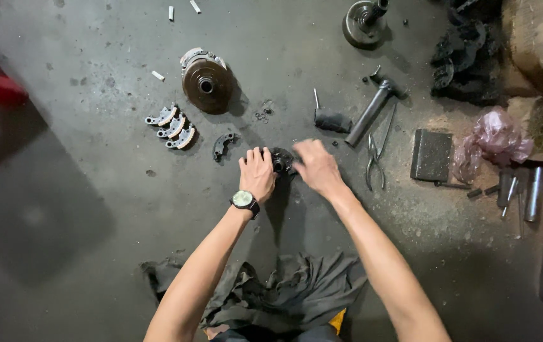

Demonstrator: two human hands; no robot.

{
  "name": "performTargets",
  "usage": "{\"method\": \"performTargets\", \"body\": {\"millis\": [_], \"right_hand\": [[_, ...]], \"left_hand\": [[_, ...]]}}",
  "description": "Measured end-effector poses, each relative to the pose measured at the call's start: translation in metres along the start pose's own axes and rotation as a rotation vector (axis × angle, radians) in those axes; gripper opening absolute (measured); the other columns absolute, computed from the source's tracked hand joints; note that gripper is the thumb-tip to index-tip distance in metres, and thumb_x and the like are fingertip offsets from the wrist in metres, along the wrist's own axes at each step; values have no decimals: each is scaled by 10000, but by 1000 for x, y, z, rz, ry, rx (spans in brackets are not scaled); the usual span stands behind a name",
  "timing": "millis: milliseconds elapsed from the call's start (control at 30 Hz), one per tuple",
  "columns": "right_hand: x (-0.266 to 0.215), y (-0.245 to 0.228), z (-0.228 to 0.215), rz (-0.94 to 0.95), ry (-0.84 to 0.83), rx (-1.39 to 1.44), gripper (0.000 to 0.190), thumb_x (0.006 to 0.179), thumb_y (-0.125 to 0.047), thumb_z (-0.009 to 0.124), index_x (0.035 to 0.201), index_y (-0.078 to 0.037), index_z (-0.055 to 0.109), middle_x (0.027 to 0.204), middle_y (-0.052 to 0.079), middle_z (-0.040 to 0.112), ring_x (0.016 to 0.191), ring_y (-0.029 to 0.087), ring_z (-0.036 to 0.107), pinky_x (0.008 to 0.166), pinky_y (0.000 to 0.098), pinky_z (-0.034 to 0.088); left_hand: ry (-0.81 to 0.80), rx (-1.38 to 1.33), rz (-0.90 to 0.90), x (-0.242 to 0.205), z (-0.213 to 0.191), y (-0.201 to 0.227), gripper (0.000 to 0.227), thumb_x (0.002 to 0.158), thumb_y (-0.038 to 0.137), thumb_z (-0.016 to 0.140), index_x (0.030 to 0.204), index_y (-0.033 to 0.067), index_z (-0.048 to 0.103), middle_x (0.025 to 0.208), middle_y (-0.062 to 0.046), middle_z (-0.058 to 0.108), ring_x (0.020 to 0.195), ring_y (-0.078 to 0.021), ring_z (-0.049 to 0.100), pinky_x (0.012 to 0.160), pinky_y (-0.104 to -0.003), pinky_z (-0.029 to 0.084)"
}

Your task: The person sits on the floor and assembles mechanical parts, using a hammer to tap components into place and pliers to adjust small pieces. They handle a cylindrical housing, brake shoes, and small metal clips, arranging them on the floor and fitting them together.

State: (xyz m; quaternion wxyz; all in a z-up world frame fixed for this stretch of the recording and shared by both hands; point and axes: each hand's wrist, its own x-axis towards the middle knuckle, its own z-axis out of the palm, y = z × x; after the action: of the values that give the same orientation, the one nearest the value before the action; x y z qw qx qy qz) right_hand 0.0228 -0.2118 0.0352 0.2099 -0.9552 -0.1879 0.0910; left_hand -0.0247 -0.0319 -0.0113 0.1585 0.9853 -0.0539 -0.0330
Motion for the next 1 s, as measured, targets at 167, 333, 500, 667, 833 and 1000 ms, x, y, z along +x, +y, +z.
{"method": "performTargets", "body": {"millis": [167, 333, 500, 667, 833, 1000], "right_hand": [[-6, 13, 25, -310, -126, -146, 338, 773, -38, 702, 1108, -55, 670, 1121, 88, 645, 1101, 315, 584, 884, 426, 517], [-3, 16, 22, -428, -204, -191, 328, 712, -10, 701, 1034, -71, 686, 1056, 54, 641, 1079, 283, 565, 865, 407, 467], [-5, -7, -6, -380, -56, 13, 384, 737, 1, 792, 1106, -34, 694, 1066, 87, 666, 1051, 314, 589, 889, 429, 495], [2, -10, 2, 81, -9, 795, 418, 789, 7, 819, 1183, 8, 678, 1019, 90, 727, 928, 191, 668, 829, 340, 569], [10, -4, 3, 263, -49, 1306, 331, 834, 20, 778, 1145, 25, 665, 1007, 84, 741, 911, 118, 714, 813, 263, 603], [11, 22, 18, 378, -142, 1373, 178, 917, -47, 739, 1062, 54, 722, 894, 70, 741, 752, 126, 686, 675, 260, 566]], "left_hand": [[4, -19, -5, -2, 4, -1, 679, 776, 236, 763, 1337, -72, 536, 1162, -180, 561, 1103, -346, 525, 893, -480, 426], [8, 3, -11, -2, 7, 0, 686, 754, 237, 755, 1327, -72, 540, 1146, -181, 562, 1095, -348, 525, 884, -492, 431], [19, 99, -5, -4, 20, -3, 648, 816, 200, 754, 1374, -52, 540, 1214, -157, 565, 1149, -326, 535, 942, -489, 432], [169, -414, 109, -7, -40, 8, 758, 706, 258, 834, 1315, -70, 523, 1295, -270, 530, 1180, -428, 509, 960, -542, 436], [243, -873, 4, -17, -25, 15, 406, 933, 133, 753, 1298, 16, 621, 1183, -174, 666, 1084, -342, 673, 921, -389, 549], [103, -1214, -231, -16, -26, 7, 350, 905, 147, 785, 1196, -33, 710, 934, -110, 791, 810, -108, 719, 755, -319, 582]]}}
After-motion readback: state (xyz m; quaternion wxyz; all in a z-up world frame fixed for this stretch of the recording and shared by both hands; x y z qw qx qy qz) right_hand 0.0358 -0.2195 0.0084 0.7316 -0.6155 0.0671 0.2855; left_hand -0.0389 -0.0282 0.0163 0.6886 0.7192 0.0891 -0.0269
